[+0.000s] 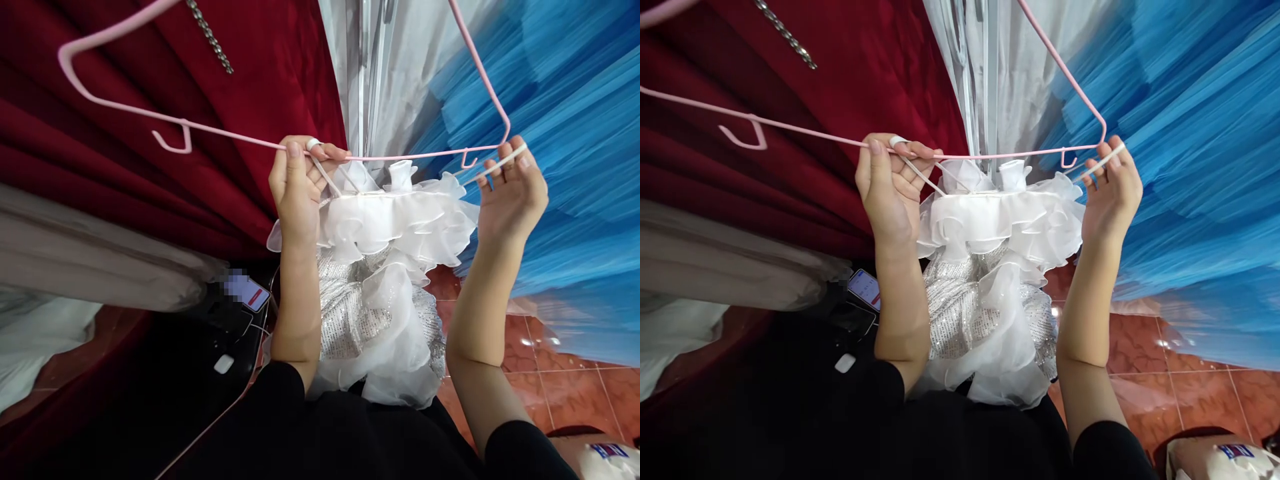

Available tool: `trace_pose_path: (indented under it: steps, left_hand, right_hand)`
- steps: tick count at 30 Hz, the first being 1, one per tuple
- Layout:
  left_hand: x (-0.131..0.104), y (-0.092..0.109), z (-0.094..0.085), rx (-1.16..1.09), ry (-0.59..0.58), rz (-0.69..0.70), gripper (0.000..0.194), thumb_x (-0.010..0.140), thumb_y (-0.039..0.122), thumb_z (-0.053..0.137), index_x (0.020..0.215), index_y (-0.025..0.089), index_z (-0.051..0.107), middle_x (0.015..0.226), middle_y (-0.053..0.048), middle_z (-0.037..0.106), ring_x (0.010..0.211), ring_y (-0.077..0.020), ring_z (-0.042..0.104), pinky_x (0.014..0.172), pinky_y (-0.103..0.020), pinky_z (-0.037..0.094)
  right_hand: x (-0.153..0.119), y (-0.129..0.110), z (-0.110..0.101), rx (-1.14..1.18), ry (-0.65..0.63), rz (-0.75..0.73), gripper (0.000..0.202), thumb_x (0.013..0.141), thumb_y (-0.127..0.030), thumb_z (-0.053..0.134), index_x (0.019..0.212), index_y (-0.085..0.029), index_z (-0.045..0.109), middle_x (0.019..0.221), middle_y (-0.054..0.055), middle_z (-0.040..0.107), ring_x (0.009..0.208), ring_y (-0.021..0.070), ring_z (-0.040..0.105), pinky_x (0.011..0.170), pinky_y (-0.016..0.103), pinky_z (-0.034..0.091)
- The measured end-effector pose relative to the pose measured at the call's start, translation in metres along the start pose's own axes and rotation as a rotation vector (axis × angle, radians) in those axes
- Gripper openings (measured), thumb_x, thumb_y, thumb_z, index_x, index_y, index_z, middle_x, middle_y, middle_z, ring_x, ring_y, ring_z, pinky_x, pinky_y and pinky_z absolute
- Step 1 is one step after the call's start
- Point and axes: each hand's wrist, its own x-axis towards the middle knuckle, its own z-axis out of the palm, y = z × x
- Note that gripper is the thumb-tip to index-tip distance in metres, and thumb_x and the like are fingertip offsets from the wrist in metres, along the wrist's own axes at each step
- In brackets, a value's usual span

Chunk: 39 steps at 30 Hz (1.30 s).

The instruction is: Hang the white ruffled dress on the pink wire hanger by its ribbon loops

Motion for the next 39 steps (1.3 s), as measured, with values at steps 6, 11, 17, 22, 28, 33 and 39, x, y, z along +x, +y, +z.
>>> trace_pose_path:
  steps: [6,11,17,22,28,33,39]
  left_hand:
    - [0.001,-0.008,0.001,0.001,-0.005,-0.006,0.030,0.104,0.032,0.036,0.086,0.019,0.057,0.086,-0.005,0.071,0.090,-0.0206,0.070,0.092,-0.040,0.056]
    - [0.003,-0.009,0.003,0.002,0.007,-0.005,0.028,0.103,0.031,0.039,0.087,0.019,0.058,0.086,-0.006,0.071,0.089,-0.0206,0.069,0.090,-0.038,0.055]
    - [-0.002,-0.015,0.009,0.079,0.084,-0.088,0.028,0.100,0.041,0.046,0.093,0.018,0.060,0.093,-0.008,0.071,0.102,-0.0249,0.069,0.094,-0.039,0.054]
    - [-0.029,-0.022,-0.017,0.178,0.265,-0.077,0.027,0.095,0.036,0.051,0.113,0.019,0.061,0.111,-0.009,0.071,0.082,-0.0188,0.072,0.075,-0.030,0.057]
    - [-0.043,0.008,-0.059,0.254,0.450,0.067,0.027,0.091,0.027,0.056,0.118,0.029,0.061,0.133,0.001,0.061,0.108,-0.0164,0.065,0.070,-0.021,0.057]
    - [-0.022,0.043,-0.052,0.275,0.241,0.116,0.023,0.094,0.030,0.057,0.115,0.033,0.065,0.134,0.006,0.059,0.132,-0.0228,0.050,0.101,-0.037,0.053]
    - [-0.017,0.032,-0.052,0.392,0.209,0.046,0.009,0.090,0.027,0.065,0.089,0.018,0.067,0.092,-0.004,0.068,0.093,-0.0195,0.065,0.089,-0.036,0.052]
  right_hand:
    - [-0.050,0.017,0.029,-0.061,-0.269,-0.244,0.012,0.074,-0.034,0.068,0.084,-0.028,0.068,0.075,-0.002,0.062,0.069,0.0126,0.062,0.069,0.032,0.056]
    - [-0.075,0.005,0.080,-0.470,-0.608,-0.308,0.041,0.086,-0.049,0.060,0.126,-0.039,0.055,0.141,-0.003,0.054,0.112,0.0186,0.062,0.095,0.036,0.054]
    - [-0.064,0.030,0.089,-0.623,-0.657,-0.349,0.045,0.091,-0.047,0.053,0.134,-0.036,0.047,0.137,0.001,0.053,0.077,0.0121,0.060,0.061,0.030,0.052]
    - [-0.060,0.041,0.083,-0.644,-0.449,-0.404,0.037,0.091,-0.048,0.053,0.126,-0.034,0.051,0.129,0.002,0.058,0.092,0.0172,0.064,0.072,0.034,0.058]
    - [-0.054,0.038,0.084,-0.655,-0.433,-0.403,0.034,0.091,-0.049,0.053,0.121,-0.033,0.053,0.124,0.002,0.062,0.101,0.0188,0.066,0.076,0.035,0.060]
    - [-0.053,0.038,0.083,-0.607,-0.422,-0.393,0.032,0.090,-0.048,0.055,0.119,-0.035,0.055,0.122,0.001,0.063,0.099,0.0177,0.065,0.076,0.034,0.058]
    - [-0.056,0.041,0.080,-0.587,-0.392,-0.316,0.029,0.088,-0.041,0.060,0.117,-0.036,0.058,0.124,-0.001,0.064,0.087,0.0137,0.063,0.069,0.030,0.054]
